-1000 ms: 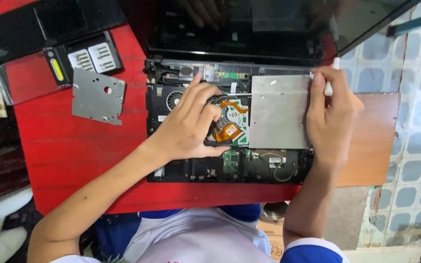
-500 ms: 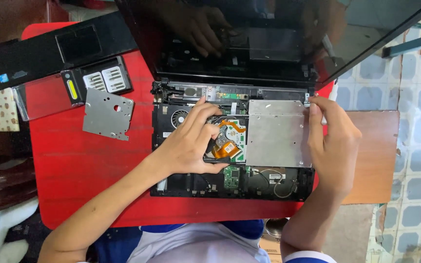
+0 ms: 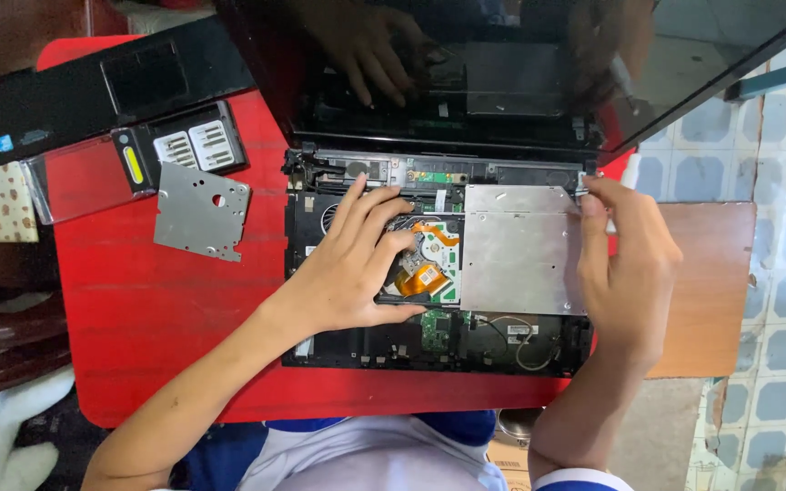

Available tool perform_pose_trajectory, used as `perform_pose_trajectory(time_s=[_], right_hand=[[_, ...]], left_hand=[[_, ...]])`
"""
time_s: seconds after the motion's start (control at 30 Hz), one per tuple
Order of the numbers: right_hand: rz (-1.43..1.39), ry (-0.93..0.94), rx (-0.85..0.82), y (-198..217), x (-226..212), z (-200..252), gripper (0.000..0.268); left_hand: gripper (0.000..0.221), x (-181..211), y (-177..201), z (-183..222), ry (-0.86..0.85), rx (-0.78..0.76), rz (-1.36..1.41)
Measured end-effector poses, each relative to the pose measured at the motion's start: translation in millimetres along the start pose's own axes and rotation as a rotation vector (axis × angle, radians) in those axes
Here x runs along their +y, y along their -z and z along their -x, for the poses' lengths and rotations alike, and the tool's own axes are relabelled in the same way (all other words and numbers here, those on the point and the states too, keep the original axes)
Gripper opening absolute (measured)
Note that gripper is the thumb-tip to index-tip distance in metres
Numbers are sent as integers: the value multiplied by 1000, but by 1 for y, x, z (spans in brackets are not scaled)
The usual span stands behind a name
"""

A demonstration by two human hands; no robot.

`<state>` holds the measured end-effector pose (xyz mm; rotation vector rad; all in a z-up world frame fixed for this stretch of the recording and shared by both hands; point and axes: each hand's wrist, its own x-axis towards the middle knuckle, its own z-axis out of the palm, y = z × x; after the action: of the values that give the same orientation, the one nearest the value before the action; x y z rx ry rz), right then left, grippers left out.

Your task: Adjusting internal ribbon cables and connectors inside a disassembled laptop using hands and a small tool.

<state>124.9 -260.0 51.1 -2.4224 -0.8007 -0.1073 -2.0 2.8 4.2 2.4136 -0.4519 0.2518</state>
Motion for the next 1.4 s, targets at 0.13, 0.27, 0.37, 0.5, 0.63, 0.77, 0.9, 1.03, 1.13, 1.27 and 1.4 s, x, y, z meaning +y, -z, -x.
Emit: perform_pose_trajectory(time_s=[0.13, 0.27, 0.37, 0.5, 0.63, 0.77, 0.9, 1.03, 1.13, 1.27, 1.4], right_hand=[[-33, 52, 91, -2, 1, 5, 27], [-115, 85, 213, -6, 4, 7, 45], [-189, 43, 243, -7, -1, 8, 59], [-374, 14, 235, 1, -13, 13, 40], [-337, -99, -54, 10, -44, 1, 18], [-216, 96, -165, -6, -60, -20, 25], [-204, 35, -241, -18, -61, -26, 31], [-142, 67, -293, -23, -59, -28, 30], [-113, 100, -289, -25, -56, -29, 31], [-48, 115, -333, -25, -60, -30, 29], [125, 128, -354, -23, -65, -35, 22]], left_hand=[[86, 2, 5, 4, 29, -40, -31], [94, -4, 8, 7, 39, -34, 11], [94, -5, 10, 8, 52, -32, 65], [95, -8, 8, 10, 57, -64, 63], [94, -7, 8, 10, 63, -61, 84], [95, -6, 10, 9, 69, -68, 69], [99, -8, 9, 10, 75, -71, 63], [100, -8, 8, 11, 86, -72, 91], [99, -9, 7, 10, 79, -59, 96], [98, -9, 7, 12, 82, -63, 69], [102, -8, 7, 11, 65, -52, 75]])
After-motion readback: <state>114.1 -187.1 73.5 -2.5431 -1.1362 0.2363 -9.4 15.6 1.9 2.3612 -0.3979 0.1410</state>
